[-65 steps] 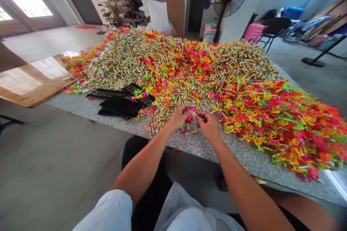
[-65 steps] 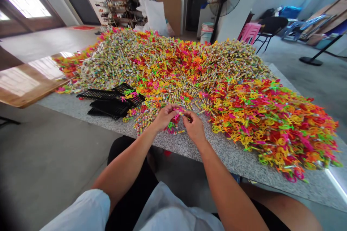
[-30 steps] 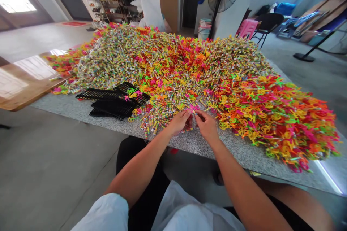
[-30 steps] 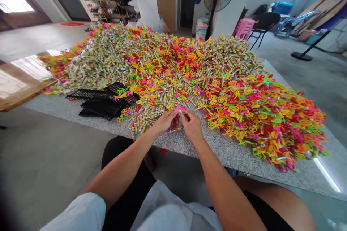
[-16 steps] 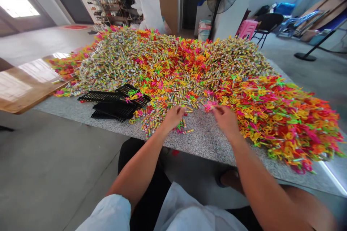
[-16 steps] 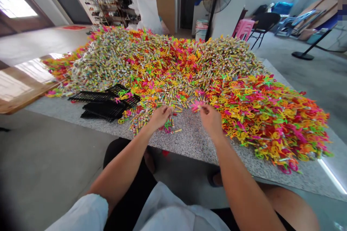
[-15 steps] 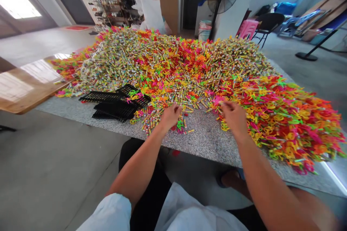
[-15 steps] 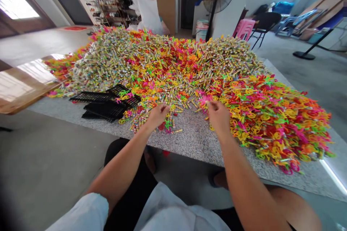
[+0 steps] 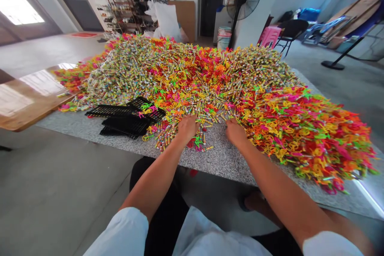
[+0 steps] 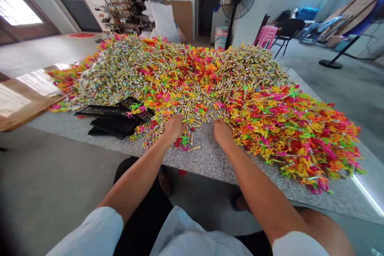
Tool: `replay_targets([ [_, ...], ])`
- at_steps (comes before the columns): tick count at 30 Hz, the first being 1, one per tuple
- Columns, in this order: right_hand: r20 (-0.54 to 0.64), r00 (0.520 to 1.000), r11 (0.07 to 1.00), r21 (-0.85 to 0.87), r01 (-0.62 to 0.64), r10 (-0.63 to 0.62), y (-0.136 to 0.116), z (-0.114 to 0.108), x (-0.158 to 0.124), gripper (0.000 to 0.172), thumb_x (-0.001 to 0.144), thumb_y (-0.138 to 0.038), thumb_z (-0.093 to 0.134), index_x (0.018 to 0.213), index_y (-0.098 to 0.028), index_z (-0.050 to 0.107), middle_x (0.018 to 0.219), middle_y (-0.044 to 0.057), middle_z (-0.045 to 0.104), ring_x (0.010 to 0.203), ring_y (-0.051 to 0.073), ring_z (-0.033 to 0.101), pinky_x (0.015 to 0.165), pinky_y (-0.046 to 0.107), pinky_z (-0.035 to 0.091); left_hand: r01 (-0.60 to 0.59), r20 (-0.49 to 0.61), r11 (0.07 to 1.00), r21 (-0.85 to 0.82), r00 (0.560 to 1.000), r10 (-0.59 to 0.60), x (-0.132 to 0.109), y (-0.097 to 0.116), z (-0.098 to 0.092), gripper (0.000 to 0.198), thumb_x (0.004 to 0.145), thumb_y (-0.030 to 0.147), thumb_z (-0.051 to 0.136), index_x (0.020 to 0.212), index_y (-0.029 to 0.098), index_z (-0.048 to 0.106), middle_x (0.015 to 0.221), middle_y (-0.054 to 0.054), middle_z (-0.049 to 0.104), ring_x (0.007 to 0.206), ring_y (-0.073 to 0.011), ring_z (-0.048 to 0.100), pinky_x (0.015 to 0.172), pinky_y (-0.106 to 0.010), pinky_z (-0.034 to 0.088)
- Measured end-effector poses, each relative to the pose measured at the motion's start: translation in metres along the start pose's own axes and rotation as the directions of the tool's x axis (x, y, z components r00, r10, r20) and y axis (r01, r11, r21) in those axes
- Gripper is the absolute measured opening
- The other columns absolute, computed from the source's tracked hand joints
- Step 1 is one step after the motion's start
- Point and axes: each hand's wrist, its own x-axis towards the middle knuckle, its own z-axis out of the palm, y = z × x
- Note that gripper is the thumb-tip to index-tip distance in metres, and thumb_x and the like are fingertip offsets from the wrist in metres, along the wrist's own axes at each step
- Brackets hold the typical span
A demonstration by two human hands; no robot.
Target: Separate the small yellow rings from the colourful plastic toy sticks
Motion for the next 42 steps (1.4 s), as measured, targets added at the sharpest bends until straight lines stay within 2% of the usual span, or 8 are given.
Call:
replay_targets([
  [3,0.066,0.998,0.985,-0.171,-0.001,0.012,-0.003,-0.002,0.005,0.042,0.094,-0.008,0.040,0.127,-0.016,0.065,0.129,0.019,0.062,0.103,0.026,0.070,0.089,0.035,0.051,0.118,-0.078,0.992,0.041,0.990,-0.115,0.001,-0.021,-0.015,0.031,0.091,0.041,0.060,0.114,0.023,0.071,0.113,-0.015,0.068,0.113,-0.0341,0.060,0.097,-0.043,0.044],
  [7,0.119,0.990,0.978,-0.184,0.095,-0.073,-0.010,-0.006,0.004,0.035,0.096,-0.012,0.040,0.119,-0.017,0.067,0.120,0.016,0.066,0.101,0.027,0.069,0.086,0.035,0.051,0.215,-0.222,0.971,0.109,0.957,-0.187,0.007,-0.028,-0.027,0.033,0.091,0.043,0.058,0.114,0.023,0.070,0.116,-0.015,0.065,0.116,-0.0352,0.055,0.100,-0.045,0.043],
  [15,-0.003,0.953,0.952,-0.028,0.304,-0.304,-0.034,0.004,-0.045,0.032,0.104,-0.023,0.038,0.132,-0.023,0.056,0.134,0.010,0.061,0.116,0.021,0.060,0.094,0.028,0.047,-0.191,-0.059,0.981,0.043,0.979,0.193,0.062,0.024,0.007,0.041,0.094,0.036,0.056,0.131,0.021,0.064,0.138,-0.016,0.056,0.130,-0.0362,0.045,0.108,-0.047,0.036],
  [19,0.010,0.976,0.968,-0.128,0.215,-0.215,-0.011,0.000,-0.046,0.032,0.101,-0.017,0.040,0.126,-0.020,0.059,0.134,0.012,0.060,0.116,0.022,0.059,0.094,0.029,0.047,-0.257,0.034,0.961,0.101,0.966,0.255,0.082,0.031,0.024,0.042,0.094,0.033,0.054,0.135,0.026,0.062,0.150,-0.014,0.048,0.139,-0.0365,0.037,0.115,-0.054,0.025],
  [29,0.017,1.000,0.981,-0.192,0.006,-0.003,0.040,-0.010,-0.007,0.027,0.100,-0.018,0.043,0.116,-0.013,0.064,0.121,0.017,0.063,0.114,0.024,0.062,0.092,0.031,0.046,-0.390,0.050,0.908,0.155,0.921,0.387,0.073,0.026,0.023,0.029,0.087,0.021,0.059,0.113,0.025,0.071,0.116,-0.008,0.071,0.117,-0.0291,0.057,0.119,-0.053,0.016],
  [33,-0.115,0.988,0.981,-0.150,-0.119,0.102,0.033,-0.009,0.006,0.032,0.103,-0.027,0.040,0.123,-0.015,0.062,0.124,0.017,0.062,0.107,0.024,0.065,0.086,0.030,0.048,-0.359,-0.088,0.933,0.009,0.929,0.359,0.058,0.016,0.006,0.025,0.084,0.018,0.060,0.106,0.023,0.071,0.108,-0.008,0.071,0.109,-0.0259,0.061,0.107,-0.041,0.037],
  [37,-0.150,0.988,0.991,-0.116,-0.060,0.042,0.011,-0.003,0.025,0.035,0.104,-0.032,0.038,0.124,-0.017,0.063,0.128,0.016,0.062,0.107,0.024,0.066,0.086,0.030,0.049,-0.210,-0.103,0.933,-0.293,0.977,0.188,0.039,0.015,-0.004,0.020,0.091,0.038,0.060,0.091,0.020,0.068,0.087,-0.005,0.069,0.081,-0.0202,0.063,0.077,-0.031,0.046],
  [42,-0.015,0.996,0.994,-0.062,-0.087,0.086,-0.009,0.009,0.052,0.032,0.100,-0.028,0.047,0.121,-0.013,0.065,0.128,0.019,0.063,0.109,0.026,0.067,0.087,0.032,0.049,0.080,0.138,0.627,-0.775,0.990,0.043,0.011,0.014,-0.004,0.041,0.087,0.058,0.061,0.076,0.019,0.055,0.066,0.001,0.059,0.057,-0.0123,0.055,0.058,-0.025,0.041],
])
